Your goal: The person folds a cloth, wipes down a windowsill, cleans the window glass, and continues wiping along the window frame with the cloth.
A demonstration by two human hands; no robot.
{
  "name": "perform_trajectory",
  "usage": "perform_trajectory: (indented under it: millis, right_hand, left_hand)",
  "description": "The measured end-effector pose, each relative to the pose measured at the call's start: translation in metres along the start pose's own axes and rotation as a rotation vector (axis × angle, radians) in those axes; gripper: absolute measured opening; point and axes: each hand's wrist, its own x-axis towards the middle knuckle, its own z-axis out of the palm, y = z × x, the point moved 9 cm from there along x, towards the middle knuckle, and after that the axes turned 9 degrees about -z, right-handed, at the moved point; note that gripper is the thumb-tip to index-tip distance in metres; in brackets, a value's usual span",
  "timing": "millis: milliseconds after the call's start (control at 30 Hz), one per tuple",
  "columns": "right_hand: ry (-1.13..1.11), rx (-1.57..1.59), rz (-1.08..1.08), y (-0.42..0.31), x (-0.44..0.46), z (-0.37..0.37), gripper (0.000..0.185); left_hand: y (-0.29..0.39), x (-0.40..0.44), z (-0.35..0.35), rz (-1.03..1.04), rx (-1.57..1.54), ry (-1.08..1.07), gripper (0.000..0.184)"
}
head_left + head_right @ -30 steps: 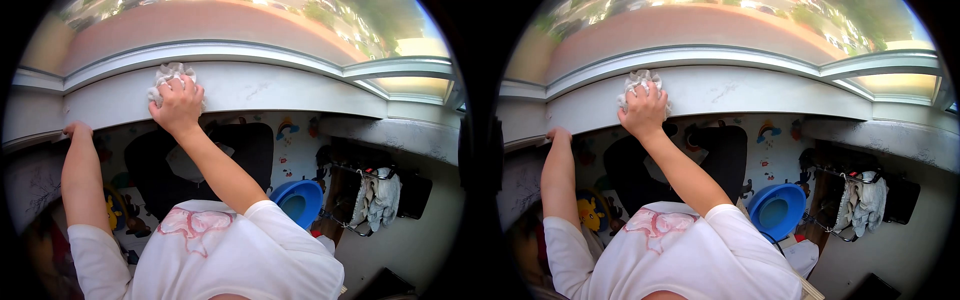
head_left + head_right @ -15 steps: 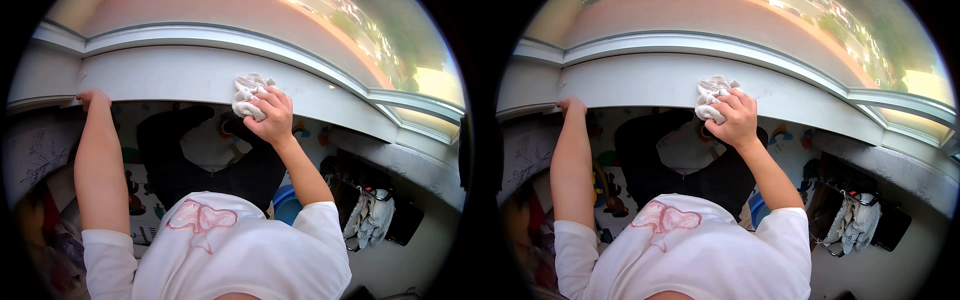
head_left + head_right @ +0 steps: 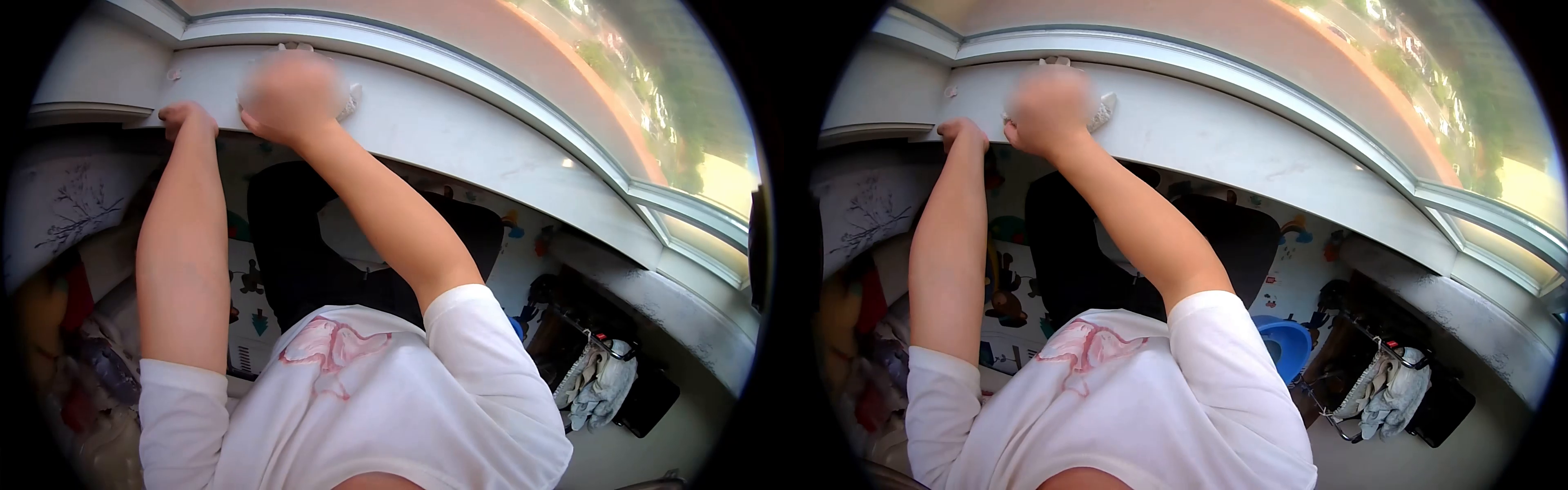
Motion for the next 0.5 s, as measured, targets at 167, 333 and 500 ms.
perform_trajectory:
  millis: [167,333,500]
  right_hand:
    - [0.065,0.110,-0.147,0.010,-0.032,-0.023,0.025]
    - [0.087,0.170,-0.131,0.053,-0.103,-0.084,0.021]
    - [0.110,0.186,-0.003,0.081,-0.104,-0.088,0.019]
  left_hand:
    - [-0.001,-0.011,-0.005,-0.043,-0.075,-0.037,0.050]
    - [-0.007,-0.007,-0.002,-0.100,-0.193,-0.079,0.052]
    - [-0.009,-0.016,-0.006,-0.142,-0.204,-0.125,0.054]
